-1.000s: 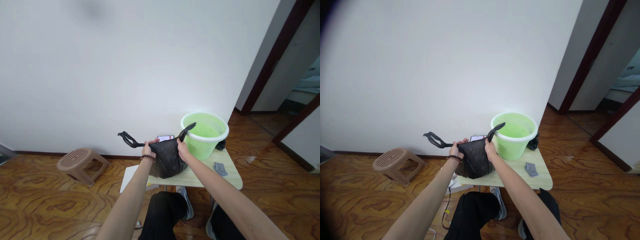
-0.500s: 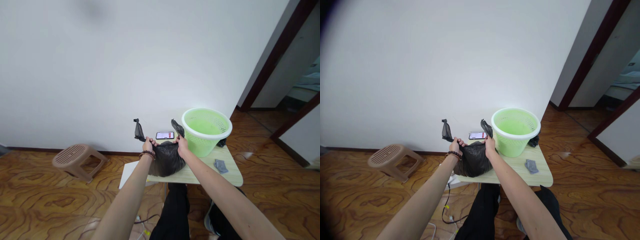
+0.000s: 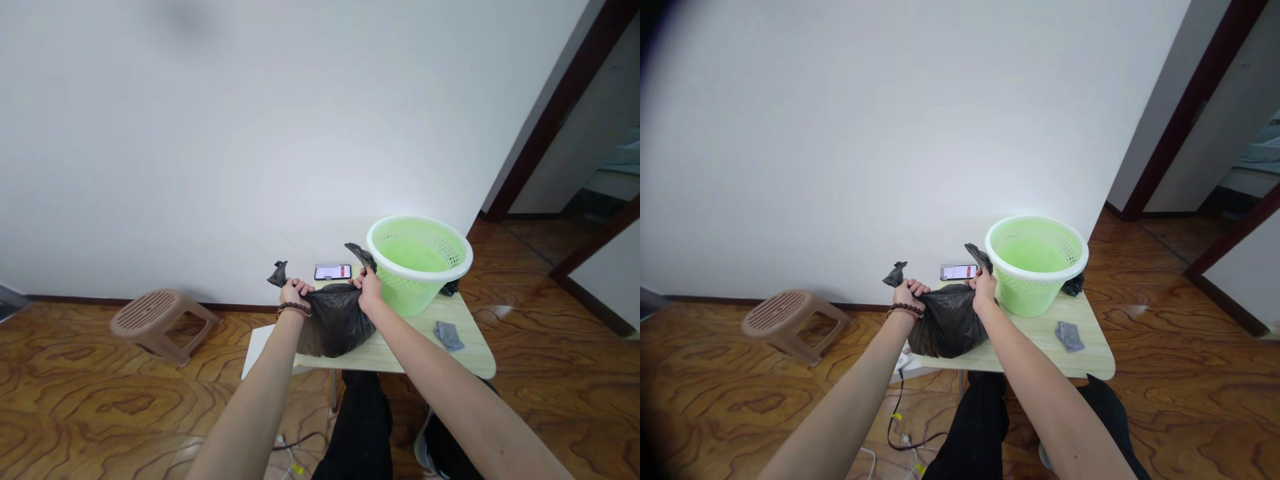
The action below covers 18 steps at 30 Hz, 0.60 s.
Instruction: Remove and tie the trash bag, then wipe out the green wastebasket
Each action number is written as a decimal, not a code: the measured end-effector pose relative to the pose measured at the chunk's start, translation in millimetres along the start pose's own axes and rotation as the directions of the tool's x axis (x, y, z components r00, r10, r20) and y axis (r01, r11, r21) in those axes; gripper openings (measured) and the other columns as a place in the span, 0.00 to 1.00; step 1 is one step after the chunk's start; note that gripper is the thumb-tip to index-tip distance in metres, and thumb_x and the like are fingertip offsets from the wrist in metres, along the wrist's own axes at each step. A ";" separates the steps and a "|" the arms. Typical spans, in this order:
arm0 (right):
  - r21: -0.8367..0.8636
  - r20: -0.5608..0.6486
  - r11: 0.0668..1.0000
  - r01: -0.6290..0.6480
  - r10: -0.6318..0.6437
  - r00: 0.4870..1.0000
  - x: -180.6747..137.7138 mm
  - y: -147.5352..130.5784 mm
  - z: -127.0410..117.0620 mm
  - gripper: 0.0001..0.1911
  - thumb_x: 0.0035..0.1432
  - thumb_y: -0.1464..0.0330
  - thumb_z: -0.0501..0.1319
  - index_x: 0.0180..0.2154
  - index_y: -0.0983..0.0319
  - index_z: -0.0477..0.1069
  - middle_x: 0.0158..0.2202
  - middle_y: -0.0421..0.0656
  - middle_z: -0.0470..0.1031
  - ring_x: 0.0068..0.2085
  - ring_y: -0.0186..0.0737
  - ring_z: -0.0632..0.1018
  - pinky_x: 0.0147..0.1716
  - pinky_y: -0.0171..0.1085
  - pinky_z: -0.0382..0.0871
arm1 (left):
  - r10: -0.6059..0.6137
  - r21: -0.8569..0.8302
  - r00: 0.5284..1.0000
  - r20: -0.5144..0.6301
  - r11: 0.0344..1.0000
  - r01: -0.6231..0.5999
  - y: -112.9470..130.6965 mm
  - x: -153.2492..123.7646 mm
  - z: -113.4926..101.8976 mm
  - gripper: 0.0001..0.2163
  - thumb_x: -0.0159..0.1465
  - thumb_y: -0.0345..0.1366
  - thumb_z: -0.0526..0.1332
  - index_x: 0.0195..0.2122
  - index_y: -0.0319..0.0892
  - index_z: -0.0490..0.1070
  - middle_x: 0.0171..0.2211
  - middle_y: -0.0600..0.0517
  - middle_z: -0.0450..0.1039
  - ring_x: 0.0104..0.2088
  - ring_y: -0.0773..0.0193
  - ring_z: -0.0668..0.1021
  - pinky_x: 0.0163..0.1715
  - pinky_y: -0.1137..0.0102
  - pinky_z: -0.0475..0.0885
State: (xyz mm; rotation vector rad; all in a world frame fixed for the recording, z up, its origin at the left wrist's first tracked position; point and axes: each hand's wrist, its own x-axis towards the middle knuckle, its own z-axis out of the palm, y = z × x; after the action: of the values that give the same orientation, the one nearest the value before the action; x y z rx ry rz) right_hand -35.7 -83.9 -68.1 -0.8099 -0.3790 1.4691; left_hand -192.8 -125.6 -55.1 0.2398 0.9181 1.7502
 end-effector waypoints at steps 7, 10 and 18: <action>-0.059 0.054 0.995 -0.080 0.083 0.995 -6.8 5.6 -5.5 0.14 0.57 0.65 0.51 0.20 0.60 0.58 0.08 0.28 0.46 0.11 0.27 0.49 0.10 0.30 0.56 | -0.005 0.010 0.998 0.068 1.000 0.004 0.1 3.3 -11.8 0.17 0.61 0.38 0.52 0.18 0.44 0.45 0.10 0.62 0.41 0.09 0.74 0.48 0.11 0.72 0.41; -0.054 0.097 0.993 -0.105 0.110 0.989 -8.2 7.3 -10.1 0.14 0.57 0.65 0.51 0.20 0.60 0.58 0.08 0.28 0.45 0.11 0.27 0.47 0.09 0.30 0.51 | -0.020 0.062 0.998 0.065 0.998 0.016 1.7 1.2 -16.9 0.18 0.61 0.40 0.52 0.18 0.44 0.45 0.10 0.62 0.41 0.09 0.74 0.48 0.11 0.73 0.40; -0.170 0.226 0.980 -0.106 0.143 0.963 -13.4 -14.5 -2.1 0.11 0.52 0.69 0.56 0.21 0.60 0.56 0.10 0.26 0.45 0.12 0.25 0.47 0.13 0.30 0.59 | -0.026 0.443 0.998 -0.050 0.896 0.046 21.3 3.5 -11.6 0.15 0.62 0.40 0.49 0.20 0.45 0.47 0.11 0.63 0.42 0.09 0.75 0.49 0.10 0.75 0.44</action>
State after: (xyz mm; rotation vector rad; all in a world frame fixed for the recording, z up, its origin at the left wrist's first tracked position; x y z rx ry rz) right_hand -25.2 -96.0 -56.3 -0.7955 -0.6404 1.6767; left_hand -216.2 -130.2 -49.5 0.4796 1.3427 1.4961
